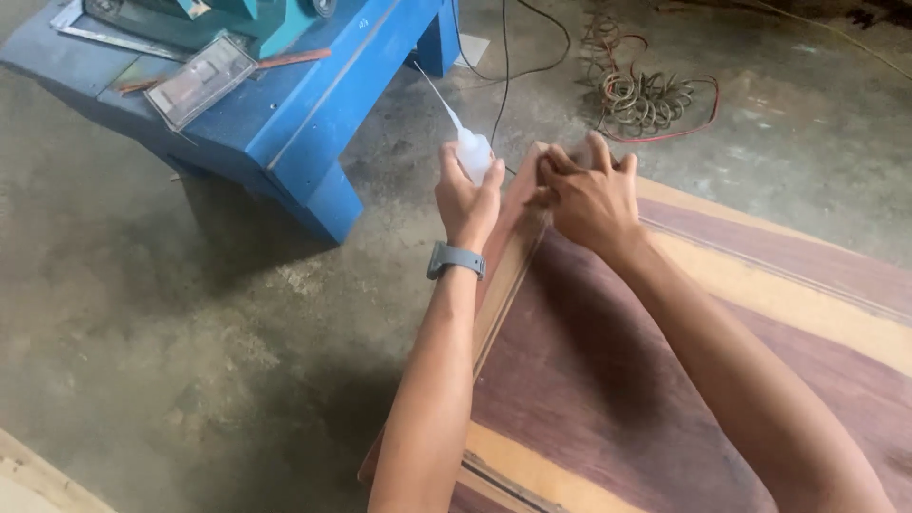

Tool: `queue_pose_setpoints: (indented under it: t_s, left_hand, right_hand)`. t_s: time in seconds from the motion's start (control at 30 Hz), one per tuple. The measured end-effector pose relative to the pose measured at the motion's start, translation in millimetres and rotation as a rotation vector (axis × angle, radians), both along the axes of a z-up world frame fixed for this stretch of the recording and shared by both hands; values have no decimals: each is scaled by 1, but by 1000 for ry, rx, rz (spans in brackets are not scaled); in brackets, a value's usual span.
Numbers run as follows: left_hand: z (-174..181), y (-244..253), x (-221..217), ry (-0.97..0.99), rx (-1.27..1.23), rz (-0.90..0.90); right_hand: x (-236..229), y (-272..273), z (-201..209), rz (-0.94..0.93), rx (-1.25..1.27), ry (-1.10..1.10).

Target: Sanding a wooden tabletop with a hand block and applying glue from a squeeze bottle to the surface.

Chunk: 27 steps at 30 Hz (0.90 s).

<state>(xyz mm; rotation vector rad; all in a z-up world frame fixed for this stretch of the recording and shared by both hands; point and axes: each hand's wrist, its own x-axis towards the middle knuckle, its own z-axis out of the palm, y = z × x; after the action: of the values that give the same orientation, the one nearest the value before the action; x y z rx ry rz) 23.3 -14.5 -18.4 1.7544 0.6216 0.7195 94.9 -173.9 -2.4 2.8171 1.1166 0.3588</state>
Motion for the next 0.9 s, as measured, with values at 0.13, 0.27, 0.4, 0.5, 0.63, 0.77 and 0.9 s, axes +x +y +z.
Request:
queue_pose_setpoints:
  t_s: [0.13, 0.27, 0.4, 0.5, 0.63, 0.77, 0.9]
  left_hand:
    - [-1, 1, -2, -6, -22, -6]
    - [8, 1, -4, 4, 2, 7]
    - [0, -1, -1, -4, -22, -14]
    - [-2, -1, -2, 4, -13, -11]
    - [4, 0, -8, -8, -22, -1]
    - [1, -2, -4, -12, -25, 0]
    - [4, -1, -4, -25, -13, -10]
  right_hand:
    - [39, 25, -11, -36, 16, 62]
    - [16, 14, -3, -18, 47, 84]
    - [-10, 3, 4, -73, -47, 86]
    - [20, 18, -11, -63, -35, -7]
    - [25, 14, -8, 20, 56, 49]
    - [-16, -15, 9, -20, -41, 82]
    - [5, 0, -4, -17, -50, 33]
